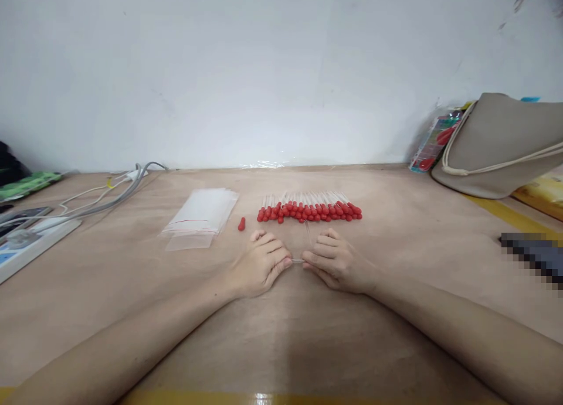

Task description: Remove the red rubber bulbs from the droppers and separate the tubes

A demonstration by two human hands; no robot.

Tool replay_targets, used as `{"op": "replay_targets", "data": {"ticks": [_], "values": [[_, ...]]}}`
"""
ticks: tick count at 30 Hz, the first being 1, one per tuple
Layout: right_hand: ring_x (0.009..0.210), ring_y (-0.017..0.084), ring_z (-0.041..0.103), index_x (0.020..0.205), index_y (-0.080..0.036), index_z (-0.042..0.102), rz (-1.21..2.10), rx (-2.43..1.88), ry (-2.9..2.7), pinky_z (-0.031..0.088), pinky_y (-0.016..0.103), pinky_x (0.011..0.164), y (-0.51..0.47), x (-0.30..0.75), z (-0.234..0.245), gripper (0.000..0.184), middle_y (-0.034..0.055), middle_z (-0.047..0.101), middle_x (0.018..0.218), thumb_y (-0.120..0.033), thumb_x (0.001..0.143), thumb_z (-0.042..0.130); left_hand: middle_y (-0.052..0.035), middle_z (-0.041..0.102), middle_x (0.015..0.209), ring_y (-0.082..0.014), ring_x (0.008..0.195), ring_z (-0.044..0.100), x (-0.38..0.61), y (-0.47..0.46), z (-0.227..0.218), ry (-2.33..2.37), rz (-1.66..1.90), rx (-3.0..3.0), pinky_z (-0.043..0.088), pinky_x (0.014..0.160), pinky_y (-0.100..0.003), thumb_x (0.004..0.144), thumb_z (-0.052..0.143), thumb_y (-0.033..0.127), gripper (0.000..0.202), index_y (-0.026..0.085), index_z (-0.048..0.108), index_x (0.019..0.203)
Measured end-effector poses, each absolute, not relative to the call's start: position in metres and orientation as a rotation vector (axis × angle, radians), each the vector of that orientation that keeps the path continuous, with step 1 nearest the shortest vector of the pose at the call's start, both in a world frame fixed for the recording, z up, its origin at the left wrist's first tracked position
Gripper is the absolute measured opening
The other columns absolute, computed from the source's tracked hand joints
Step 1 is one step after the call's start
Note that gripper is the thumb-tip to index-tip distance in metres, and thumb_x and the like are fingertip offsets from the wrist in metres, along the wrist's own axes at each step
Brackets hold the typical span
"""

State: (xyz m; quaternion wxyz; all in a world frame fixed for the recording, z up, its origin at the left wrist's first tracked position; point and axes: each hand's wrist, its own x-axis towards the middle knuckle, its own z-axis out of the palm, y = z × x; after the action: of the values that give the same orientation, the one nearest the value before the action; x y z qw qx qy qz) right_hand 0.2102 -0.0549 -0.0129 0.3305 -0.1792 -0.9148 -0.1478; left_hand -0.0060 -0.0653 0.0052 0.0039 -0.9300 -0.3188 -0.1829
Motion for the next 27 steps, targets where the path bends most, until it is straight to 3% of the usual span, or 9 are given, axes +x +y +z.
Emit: {"op": "replay_targets", "data": {"ticks": [11, 16, 19, 23, 27], "values": [[0.062, 0.012, 0.037, 0.091, -0.015, 0.058, -0.525, -0.325, -2.382, 0.035, 0.028, 0.066, -0.056, 0.217, -0.011, 0.011, -0.0016, 0.047, 0.059, -0.016, 0.086, 0.048, -0.0037, 0.056, 0.078, -0.0168, 0.079, 0.045, -0.009, -0.070, 0.008, -0.976, -0.539, -2.972, 0.028, 0.080, -0.035, 0.092, 0.031, 0.024, 0.026, 0.016, 0.053, 0.080], [0.064, 0.013, 0.040, 0.103, -0.014, 0.056, -0.507, -0.265, -2.383, 0.038, 0.029, 0.066, -0.054, 0.225, -0.014, 0.022, -0.0004, 0.050, 0.062, -0.012, 0.082, 0.051, -0.0035, 0.056, 0.077, -0.0165, 0.078, 0.047, -0.014, -0.070, 0.007, -0.999, -0.568, -3.032, 0.031, 0.078, -0.034, 0.092, 0.030, 0.025, 0.027, 0.017, 0.052, 0.077], [0.064, 0.014, 0.041, 0.104, -0.014, 0.057, -0.462, -0.435, -2.243, 0.037, 0.029, 0.062, -0.047, 0.234, -0.015, 0.024, 0.0009, 0.050, 0.062, -0.014, 0.081, 0.052, -0.0029, 0.055, 0.074, -0.0157, 0.076, 0.048, -0.024, -0.064, 0.006, -1.151, -0.731, -2.983, 0.034, 0.077, -0.032, 0.093, 0.029, 0.025, 0.031, 0.017, 0.051, 0.073], [0.063, 0.014, 0.045, 0.101, -0.015, 0.060, -0.363, -0.767, -2.086, 0.036, 0.029, 0.061, -0.037, 0.241, -0.017, 0.022, 0.0021, 0.054, 0.066, -0.014, 0.080, 0.052, -0.0030, 0.056, 0.079, -0.0150, 0.076, 0.051, -0.043, -0.045, 0.013, -1.413, -0.991, -2.770, 0.040, 0.072, -0.028, 0.091, 0.036, 0.032, 0.026, 0.018, 0.057, 0.085], [0.066, 0.015, 0.051, 0.095, -0.014, 0.059, -0.260, -0.960, -2.094, 0.037, 0.029, 0.063, -0.034, 0.236, -0.021, 0.020, 0.0037, 0.058, 0.071, -0.014, 0.078, 0.048, -0.0039, 0.055, 0.080, -0.0162, 0.074, 0.053, -0.066, -0.017, 0.024, -1.682, -0.999, -2.428, 0.042, 0.070, -0.028, 0.086, 0.044, 0.036, 0.026, 0.018, 0.063, 0.089]]}}
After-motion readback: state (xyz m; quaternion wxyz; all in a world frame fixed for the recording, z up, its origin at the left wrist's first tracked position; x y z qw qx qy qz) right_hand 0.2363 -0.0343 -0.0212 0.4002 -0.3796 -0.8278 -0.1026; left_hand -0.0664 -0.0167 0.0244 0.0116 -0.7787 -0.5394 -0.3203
